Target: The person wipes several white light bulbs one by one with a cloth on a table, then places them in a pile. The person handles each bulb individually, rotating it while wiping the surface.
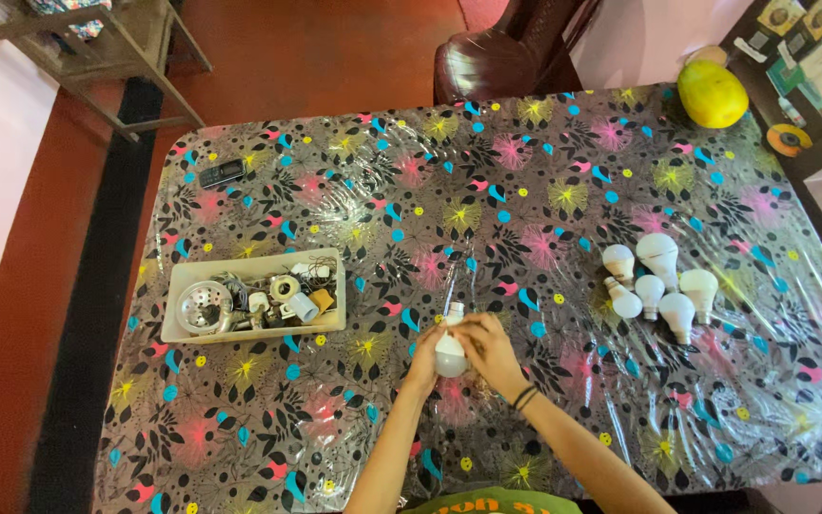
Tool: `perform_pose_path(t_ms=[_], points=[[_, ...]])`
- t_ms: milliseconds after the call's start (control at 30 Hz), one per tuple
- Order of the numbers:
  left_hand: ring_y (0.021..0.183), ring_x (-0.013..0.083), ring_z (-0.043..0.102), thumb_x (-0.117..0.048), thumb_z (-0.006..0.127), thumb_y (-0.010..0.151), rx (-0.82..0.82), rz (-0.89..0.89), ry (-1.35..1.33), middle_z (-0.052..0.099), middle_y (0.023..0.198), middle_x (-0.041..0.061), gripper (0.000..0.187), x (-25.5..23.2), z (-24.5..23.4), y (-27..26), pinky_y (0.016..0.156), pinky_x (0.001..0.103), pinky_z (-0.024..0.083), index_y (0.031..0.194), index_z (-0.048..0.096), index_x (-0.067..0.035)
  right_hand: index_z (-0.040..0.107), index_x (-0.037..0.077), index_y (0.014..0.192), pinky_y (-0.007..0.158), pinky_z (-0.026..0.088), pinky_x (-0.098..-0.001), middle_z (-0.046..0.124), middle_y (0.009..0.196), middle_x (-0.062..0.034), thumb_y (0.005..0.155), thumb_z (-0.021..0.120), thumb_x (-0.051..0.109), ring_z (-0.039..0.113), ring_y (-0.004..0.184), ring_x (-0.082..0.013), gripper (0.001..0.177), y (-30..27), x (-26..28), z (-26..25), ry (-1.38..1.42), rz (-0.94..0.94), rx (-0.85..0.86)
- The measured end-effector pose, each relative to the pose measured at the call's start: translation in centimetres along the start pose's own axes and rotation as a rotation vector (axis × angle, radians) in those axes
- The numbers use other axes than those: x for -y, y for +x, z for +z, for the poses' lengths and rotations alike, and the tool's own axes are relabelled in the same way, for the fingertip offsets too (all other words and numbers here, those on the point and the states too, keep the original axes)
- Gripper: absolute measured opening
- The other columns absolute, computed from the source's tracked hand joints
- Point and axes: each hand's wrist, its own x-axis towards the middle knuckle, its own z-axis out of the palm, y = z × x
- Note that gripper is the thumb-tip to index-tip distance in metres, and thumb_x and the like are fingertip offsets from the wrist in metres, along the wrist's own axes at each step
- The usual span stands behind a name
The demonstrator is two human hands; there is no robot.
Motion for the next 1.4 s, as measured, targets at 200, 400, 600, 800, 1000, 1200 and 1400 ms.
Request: perform_pose_path(t_ms=[200, 400, 600, 800, 1000, 1200, 1400], points=[[0.088, 0.0154, 0.074, -0.036, 0.055, 0.101, -0.044, -0.058, -0.076, 0.073, 0.101, 0.006, 0.037, -2.9, 2.5, -1.8, 0.077, 0.032, 0.059, 0.115, 0.068, -0.005, 0.077, 0.009, 0.110, 0.082, 0.053, -0.0364, 0.063, 0.115, -0.0083, 0.095, 0.069, 0.011, 0.062, 0.101, -0.0256, 0.018, 0.0, 0.8, 0.1, 0.056, 0.094, -0.005], [0.085, 0.0183, 0.072, -0.043, 0.058, 0.101, 0.012, -0.066, -0.125, 0.072, 0.100, 0.008, 0.041, -3.0, 2.0, -2.1, 0.071, 0.034, 0.059, 0.115, 0.068, -0.006, 0.078, 0.010, 0.114, 0.090, 0.052, -0.0368, 0.064, 0.116, -0.0072, 0.091, 0.071, 0.009, 0.059, 0.106, -0.0274, 0.024, -2.2, 0.8, -1.1, 0.084, -0.125, 0.078], [0.088, 0.0194, 0.074, -0.043, 0.058, 0.099, -0.016, -0.229, -0.105, 0.073, 0.101, 0.008, 0.044, -2.4, 1.7, -1.9, 0.075, 0.036, 0.062, 0.119, 0.065, -0.005, 0.077, 0.009, 0.111, 0.090, 0.051, -0.0376, 0.065, 0.118, -0.0082, 0.092, 0.070, 0.008, 0.060, 0.108, -0.0279, 0.020, -0.5, -0.1, -0.6, 0.012, 0.015, 0.017], [0.088, 0.0188, 0.073, -0.044, 0.058, 0.098, -0.030, -0.180, -0.175, 0.073, 0.102, 0.006, 0.045, -1.9, 1.4, -1.5, 0.072, 0.035, 0.059, 0.124, 0.065, -0.008, 0.078, 0.012, 0.112, 0.079, 0.053, -0.0362, 0.062, 0.115, -0.0079, 0.092, 0.068, 0.011, 0.060, 0.101, -0.0262, 0.022, -1.4, 1.2, -0.8, 0.084, 0.128, 0.088], [0.089, 0.0185, 0.074, -0.051, 0.057, 0.099, -0.006, -0.212, -0.215, 0.073, 0.101, 0.006, 0.050, -0.9, 1.3, -2.2, 0.073, 0.034, 0.061, 0.123, 0.064, -0.008, 0.078, 0.010, 0.112, 0.087, 0.053, -0.0386, 0.064, 0.113, -0.0066, 0.093, 0.068, 0.011, 0.059, 0.104, -0.0268, 0.021, -2.7, 0.5, -0.7, 0.025, -0.033, 0.099], [0.091, 0.0209, 0.075, -0.049, 0.062, 0.099, 0.020, -0.201, 0.007, 0.074, 0.102, 0.010, 0.052, -1.5, 2.2, -3.4, 0.075, 0.037, 0.063, 0.121, 0.066, -0.002, 0.078, 0.009, 0.110, 0.088, 0.053, -0.0374, 0.065, 0.114, -0.0072, 0.093, 0.066, 0.010, 0.062, 0.106, -0.0268, 0.020, -1.2, -1.0, -0.3, 0.008, 0.069, -0.004], [0.091, 0.0192, 0.075, -0.044, 0.058, 0.099, 0.020, -0.191, -0.022, 0.075, 0.105, 0.008, 0.044, -0.9, 1.9, -2.7, 0.077, 0.036, 0.062, 0.121, 0.067, -0.007, 0.077, 0.010, 0.112, 0.081, 0.055, -0.0360, 0.062, 0.116, -0.0082, 0.092, 0.065, 0.012, 0.063, 0.101, -0.0255, 0.024, -0.9, -1.1, -0.5, 0.092, 0.174, 0.081]])
